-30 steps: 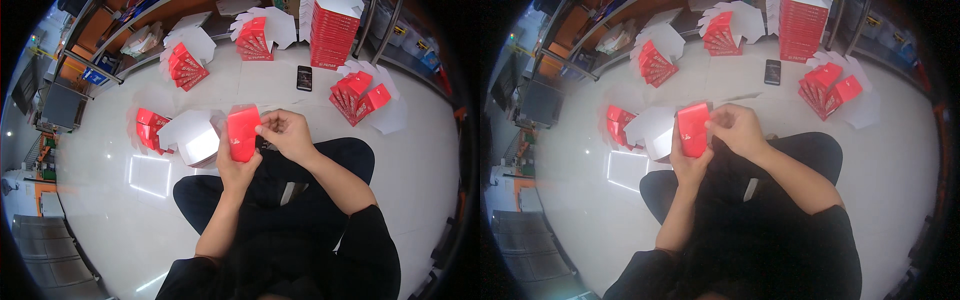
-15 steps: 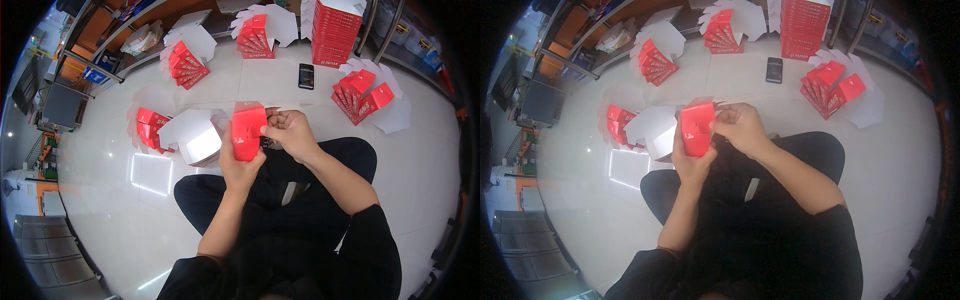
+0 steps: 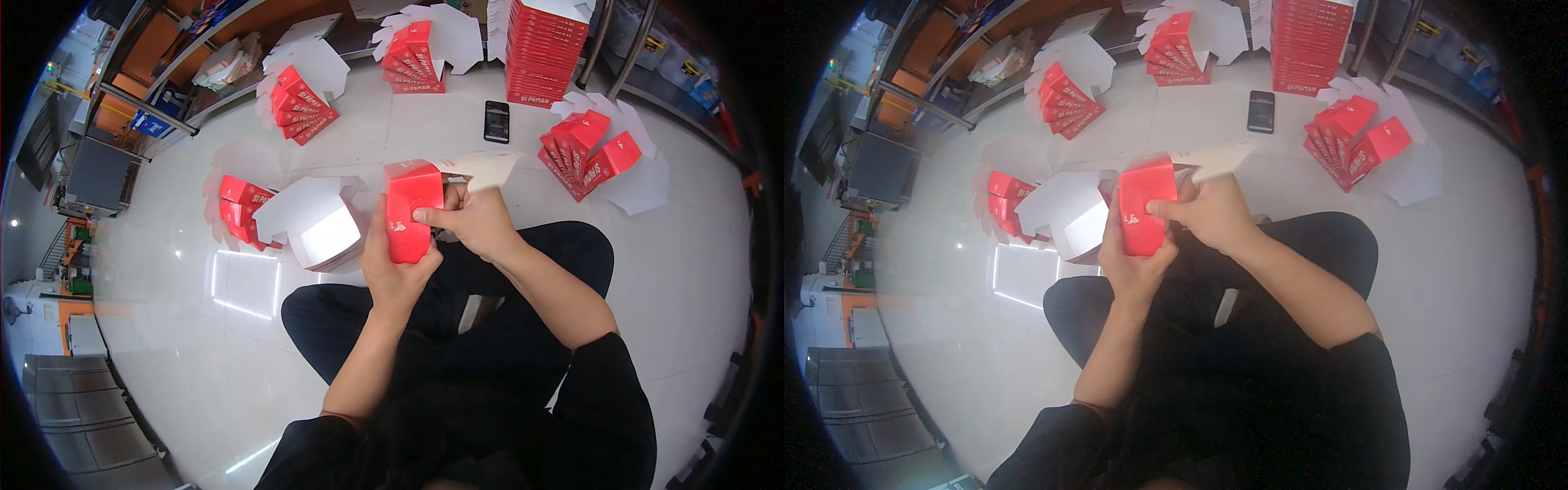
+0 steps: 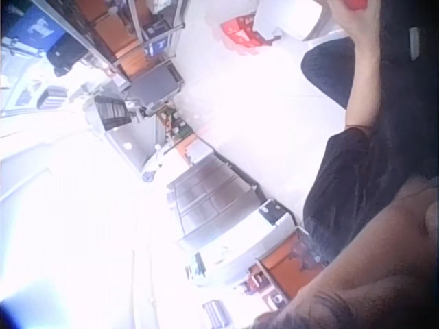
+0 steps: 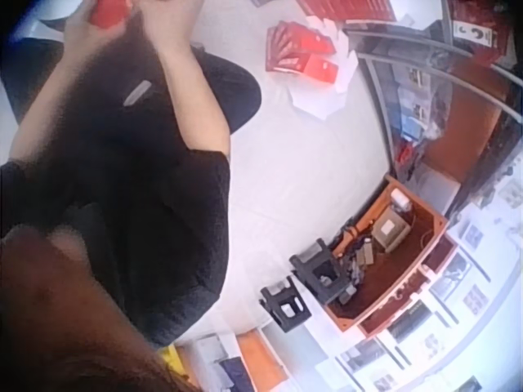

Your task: The person sits on the floor and assembles small red and white cardboard boxes by folding the flat pieces into shape. They repeatedly pick up flat box components, fold the sides, and tuck the flaps to form the final box structure.

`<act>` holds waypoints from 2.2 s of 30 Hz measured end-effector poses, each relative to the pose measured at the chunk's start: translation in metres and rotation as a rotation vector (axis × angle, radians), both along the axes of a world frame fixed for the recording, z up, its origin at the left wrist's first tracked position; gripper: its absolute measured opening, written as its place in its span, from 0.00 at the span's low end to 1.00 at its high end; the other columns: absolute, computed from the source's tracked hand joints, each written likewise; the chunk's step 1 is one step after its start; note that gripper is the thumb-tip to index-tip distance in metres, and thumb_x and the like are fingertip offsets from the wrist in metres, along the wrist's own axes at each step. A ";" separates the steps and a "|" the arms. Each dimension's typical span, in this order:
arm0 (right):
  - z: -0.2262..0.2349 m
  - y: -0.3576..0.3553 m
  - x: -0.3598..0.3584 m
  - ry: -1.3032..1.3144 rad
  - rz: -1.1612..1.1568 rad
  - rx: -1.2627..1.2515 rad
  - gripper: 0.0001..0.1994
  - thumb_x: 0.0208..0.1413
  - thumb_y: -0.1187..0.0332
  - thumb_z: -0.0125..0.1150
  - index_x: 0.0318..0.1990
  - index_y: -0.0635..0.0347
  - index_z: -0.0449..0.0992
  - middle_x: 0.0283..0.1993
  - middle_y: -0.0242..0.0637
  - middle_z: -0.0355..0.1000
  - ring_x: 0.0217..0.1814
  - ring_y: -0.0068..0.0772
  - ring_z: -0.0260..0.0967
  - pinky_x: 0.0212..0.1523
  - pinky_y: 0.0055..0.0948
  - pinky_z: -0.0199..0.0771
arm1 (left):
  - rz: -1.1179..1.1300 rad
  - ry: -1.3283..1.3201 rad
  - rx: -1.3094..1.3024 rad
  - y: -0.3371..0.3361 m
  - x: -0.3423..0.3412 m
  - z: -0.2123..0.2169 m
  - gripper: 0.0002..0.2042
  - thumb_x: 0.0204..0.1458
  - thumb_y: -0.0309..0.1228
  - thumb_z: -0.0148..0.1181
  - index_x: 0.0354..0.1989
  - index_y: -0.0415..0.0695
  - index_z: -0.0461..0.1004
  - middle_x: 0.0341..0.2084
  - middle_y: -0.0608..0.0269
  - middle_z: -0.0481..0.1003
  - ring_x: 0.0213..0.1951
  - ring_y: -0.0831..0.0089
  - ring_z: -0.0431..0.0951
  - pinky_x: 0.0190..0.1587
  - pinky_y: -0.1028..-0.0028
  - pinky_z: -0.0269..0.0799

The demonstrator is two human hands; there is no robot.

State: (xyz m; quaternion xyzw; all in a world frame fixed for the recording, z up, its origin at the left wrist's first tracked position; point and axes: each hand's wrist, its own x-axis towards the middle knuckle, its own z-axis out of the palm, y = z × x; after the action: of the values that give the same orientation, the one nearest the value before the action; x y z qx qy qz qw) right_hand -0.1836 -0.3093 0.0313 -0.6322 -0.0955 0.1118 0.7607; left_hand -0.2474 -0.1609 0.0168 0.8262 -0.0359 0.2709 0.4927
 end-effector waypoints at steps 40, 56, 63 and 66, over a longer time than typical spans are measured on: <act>-0.058 0.088 0.035 -0.024 -0.004 -0.152 0.21 0.62 0.51 0.63 0.49 0.60 0.75 0.48 0.43 0.76 0.50 0.34 0.72 0.50 0.32 0.70 | -0.030 0.400 -0.911 0.171 -0.025 -0.033 0.33 0.63 0.37 0.54 0.70 0.28 0.53 0.68 0.46 0.59 0.66 0.58 0.65 0.63 0.58 0.65; -0.145 0.208 0.073 -0.162 -0.126 -0.241 0.19 0.62 0.55 0.63 0.47 0.63 0.74 0.44 0.42 0.76 0.44 0.29 0.73 0.45 0.28 0.73 | 0.459 0.545 -0.483 0.298 0.038 -0.108 0.20 0.56 0.41 0.66 0.41 0.32 0.83 0.35 0.58 0.82 0.42 0.73 0.78 0.51 0.73 0.69; -0.139 0.220 0.056 -0.115 -0.027 -0.278 0.21 0.62 0.52 0.61 0.50 0.62 0.76 0.48 0.45 0.79 0.52 0.43 0.75 0.53 0.38 0.72 | 0.496 0.468 -0.126 0.296 0.017 -0.119 0.16 0.46 0.33 0.67 0.44 0.40 0.84 0.30 0.56 0.83 0.31 0.71 0.80 0.39 0.71 0.73; -0.164 0.214 0.076 -0.103 -0.009 -0.327 0.17 0.64 0.61 0.61 0.52 0.64 0.75 0.45 0.40 0.78 0.43 0.27 0.74 0.45 0.28 0.73 | 0.523 0.530 0.004 0.295 0.024 -0.119 0.17 0.42 0.30 0.67 0.43 0.42 0.84 0.26 0.52 0.82 0.28 0.67 0.80 0.37 0.68 0.72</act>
State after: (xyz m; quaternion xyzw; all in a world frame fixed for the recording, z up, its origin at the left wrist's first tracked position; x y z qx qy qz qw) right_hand -0.1080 -0.0953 -0.1324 -0.7529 -0.1120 0.0899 0.6422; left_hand -0.2232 0.1342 -0.1018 0.8498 0.3048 0.1644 0.3975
